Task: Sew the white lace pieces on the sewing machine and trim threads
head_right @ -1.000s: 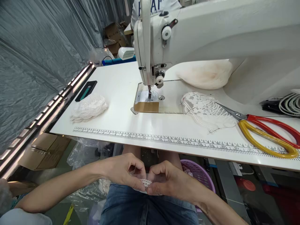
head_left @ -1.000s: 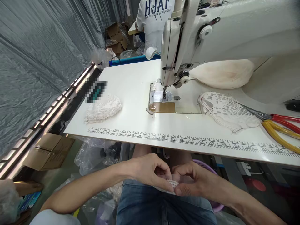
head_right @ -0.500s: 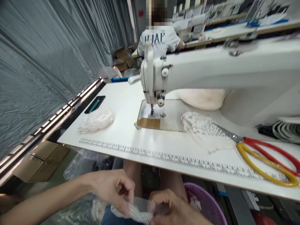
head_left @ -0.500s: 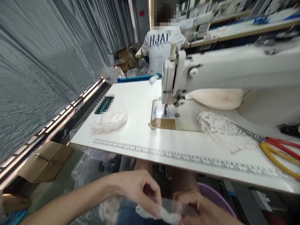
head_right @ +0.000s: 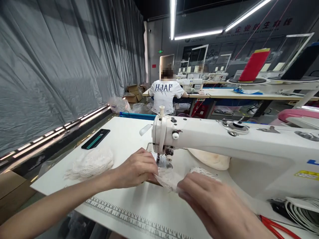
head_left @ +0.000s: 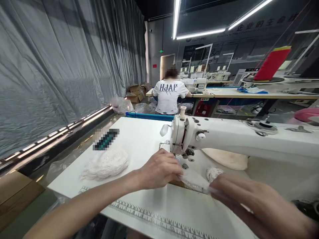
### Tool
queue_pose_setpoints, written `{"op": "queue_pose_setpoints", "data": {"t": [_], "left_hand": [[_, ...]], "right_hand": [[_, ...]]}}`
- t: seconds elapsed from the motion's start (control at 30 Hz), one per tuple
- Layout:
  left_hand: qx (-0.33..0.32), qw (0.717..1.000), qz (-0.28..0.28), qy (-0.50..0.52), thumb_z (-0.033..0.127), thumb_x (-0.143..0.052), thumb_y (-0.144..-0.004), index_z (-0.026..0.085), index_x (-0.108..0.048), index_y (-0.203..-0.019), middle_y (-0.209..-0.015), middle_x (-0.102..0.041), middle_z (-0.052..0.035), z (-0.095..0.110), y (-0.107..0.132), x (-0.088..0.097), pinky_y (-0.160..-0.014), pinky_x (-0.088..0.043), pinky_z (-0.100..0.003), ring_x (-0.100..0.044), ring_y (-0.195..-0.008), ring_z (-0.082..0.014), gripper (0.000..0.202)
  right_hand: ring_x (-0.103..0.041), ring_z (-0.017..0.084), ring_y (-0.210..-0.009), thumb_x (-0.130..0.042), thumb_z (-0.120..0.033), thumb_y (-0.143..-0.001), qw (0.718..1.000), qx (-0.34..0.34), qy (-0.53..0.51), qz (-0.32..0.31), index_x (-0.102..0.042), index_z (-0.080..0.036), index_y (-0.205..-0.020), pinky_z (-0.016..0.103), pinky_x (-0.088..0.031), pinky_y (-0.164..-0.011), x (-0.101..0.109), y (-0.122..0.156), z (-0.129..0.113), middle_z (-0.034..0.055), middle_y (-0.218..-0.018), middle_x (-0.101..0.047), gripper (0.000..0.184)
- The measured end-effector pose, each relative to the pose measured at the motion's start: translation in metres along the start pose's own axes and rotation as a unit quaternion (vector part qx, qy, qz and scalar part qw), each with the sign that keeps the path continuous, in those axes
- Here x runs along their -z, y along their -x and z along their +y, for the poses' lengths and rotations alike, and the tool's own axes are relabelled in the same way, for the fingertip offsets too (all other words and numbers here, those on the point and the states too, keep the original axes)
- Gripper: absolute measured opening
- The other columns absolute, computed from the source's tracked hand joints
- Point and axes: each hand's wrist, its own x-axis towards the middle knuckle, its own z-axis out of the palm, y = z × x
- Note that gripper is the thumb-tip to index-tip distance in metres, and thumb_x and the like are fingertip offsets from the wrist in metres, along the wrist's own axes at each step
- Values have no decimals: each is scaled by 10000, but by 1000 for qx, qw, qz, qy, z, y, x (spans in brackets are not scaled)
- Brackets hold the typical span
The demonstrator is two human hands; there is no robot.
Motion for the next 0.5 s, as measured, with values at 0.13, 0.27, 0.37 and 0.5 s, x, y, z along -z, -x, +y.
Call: {"op": "queue_pose_setpoints", "data": {"t": [0.13, 0.27, 0.37, 0.5], "left_hand": [[-46, 996, 46, -64, 117, -571, -843, 182, -663, -782, -870, -694, 11, -41, 6, -54, -868, -320, -321, -564, -918, -142, 127], [-72, 992, 60, -84, 78, -536, -842, 195, -645, -782, -872, -676, 18, -58, 19, -73, -854, -303, -321, -555, -914, -126, 171], [-98, 988, 82, -83, 59, -519, -845, 199, -625, -772, -858, -671, 24, -60, 20, -69, -837, -293, -319, -545, -914, -120, 190], [-103, 987, 53, -110, 64, -500, -875, 203, -609, -817, -894, -660, 23, -60, 22, -62, -846, -275, -331, -534, -953, -123, 186]], "right_hand": [[-623, 154, -689, -522, -354, -899, 991, -1, -34, -129, -601, -258, -874, 226, -472, -599, -29, 3, 12, 8, -820, -648, 127], [-602, 139, -662, -409, -363, -956, 976, -83, -126, -154, -567, -234, -772, 231, -464, -608, -58, -10, 22, -10, -739, -622, 275], [-596, 147, -677, -358, -268, -969, 984, -64, -118, -119, -566, -214, -791, 254, -463, -607, -75, -27, 29, 16, -775, -621, 279], [-617, 209, -780, -380, -187, -930, 998, 30, 8, -64, -595, -189, -876, 319, -500, -630, -96, -31, 37, 94, -940, -647, 222]]}}
